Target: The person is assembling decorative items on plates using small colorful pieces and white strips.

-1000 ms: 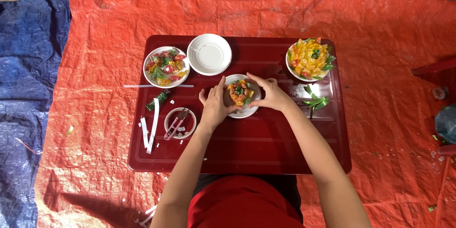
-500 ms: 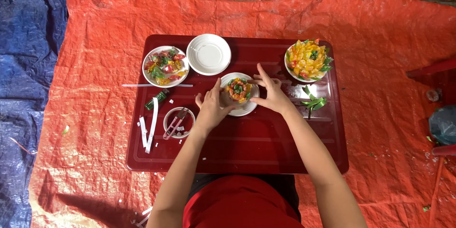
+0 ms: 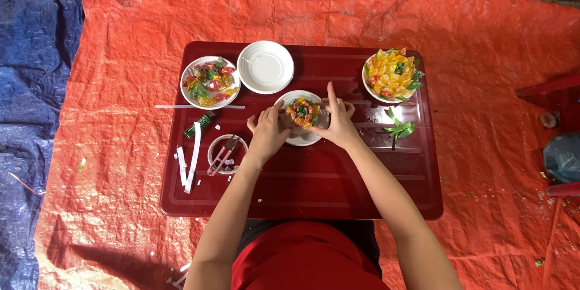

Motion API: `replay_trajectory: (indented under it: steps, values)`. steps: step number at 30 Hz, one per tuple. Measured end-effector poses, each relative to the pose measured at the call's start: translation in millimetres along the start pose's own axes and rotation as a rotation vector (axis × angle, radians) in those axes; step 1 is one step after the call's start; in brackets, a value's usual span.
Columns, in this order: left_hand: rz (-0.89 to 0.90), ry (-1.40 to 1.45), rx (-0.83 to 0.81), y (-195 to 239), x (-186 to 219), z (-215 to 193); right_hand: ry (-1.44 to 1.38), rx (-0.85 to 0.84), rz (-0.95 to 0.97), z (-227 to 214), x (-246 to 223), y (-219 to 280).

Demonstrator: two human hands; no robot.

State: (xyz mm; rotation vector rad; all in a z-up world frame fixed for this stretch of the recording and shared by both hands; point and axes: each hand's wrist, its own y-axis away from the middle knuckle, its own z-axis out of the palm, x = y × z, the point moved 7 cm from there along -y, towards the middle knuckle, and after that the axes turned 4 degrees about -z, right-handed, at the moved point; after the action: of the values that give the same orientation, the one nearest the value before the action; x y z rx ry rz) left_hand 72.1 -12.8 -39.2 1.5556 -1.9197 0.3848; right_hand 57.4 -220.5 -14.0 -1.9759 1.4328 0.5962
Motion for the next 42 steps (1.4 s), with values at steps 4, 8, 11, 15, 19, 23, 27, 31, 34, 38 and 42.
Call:
replay_trajectory:
  steps: [4,8,11,15,19,23,27,31,34,38,42]
  values:
    - [0.01,0.011,0.027,6.4,12.5,-10.4,0.03,0.009,0.026,4.4,7.7,0.5]
    - [0.002,0.013,0.034,6.6,13.0,-10.4,-0.033,-0.01,0.017,8.6,7.1,0.7]
    - [-0.007,0.012,0.035,8.4,13.9,-10.7,0.002,-0.009,0.023,9.9,6.7,0.8]
    - [0.022,0.036,0.102,10.2,16.8,-13.2,0.038,-0.008,0.012,10.2,8.1,-3.7]
    - [0.048,-0.013,0.174,12.1,21.1,-8.8,0.04,-0.02,0.019,3.7,-0.8,-4.5]
    - [0.076,-0.085,0.276,10.2,13.6,3.0,-0.008,0.017,-0.001,-3.4,-8.4,2.0]
    - [0.063,-0.004,0.279,21.4,19.6,-8.2,-0.087,0.171,-0.032,-24.1,-25.2,22.1]
    - [0.052,-0.119,0.341,45.2,-2.1,-38.9,-0.42,0.539,0.23,-50.1,-59.2,65.7]
    - [0.031,-0.443,0.52,86.4,-15.8,-89.6,-0.81,0.694,0.356,-37.5,-61.6,104.8]
    - [-0.259,-0.519,0.283,108.5,-66.6,-97.3,-1.014,0.513,0.461,16.9,-75.6,122.7]
    - [-0.222,-0.697,0.403,102.1,-87.1,-82.4,-1.181,0.277,0.466,60.0,-109.9,114.4]
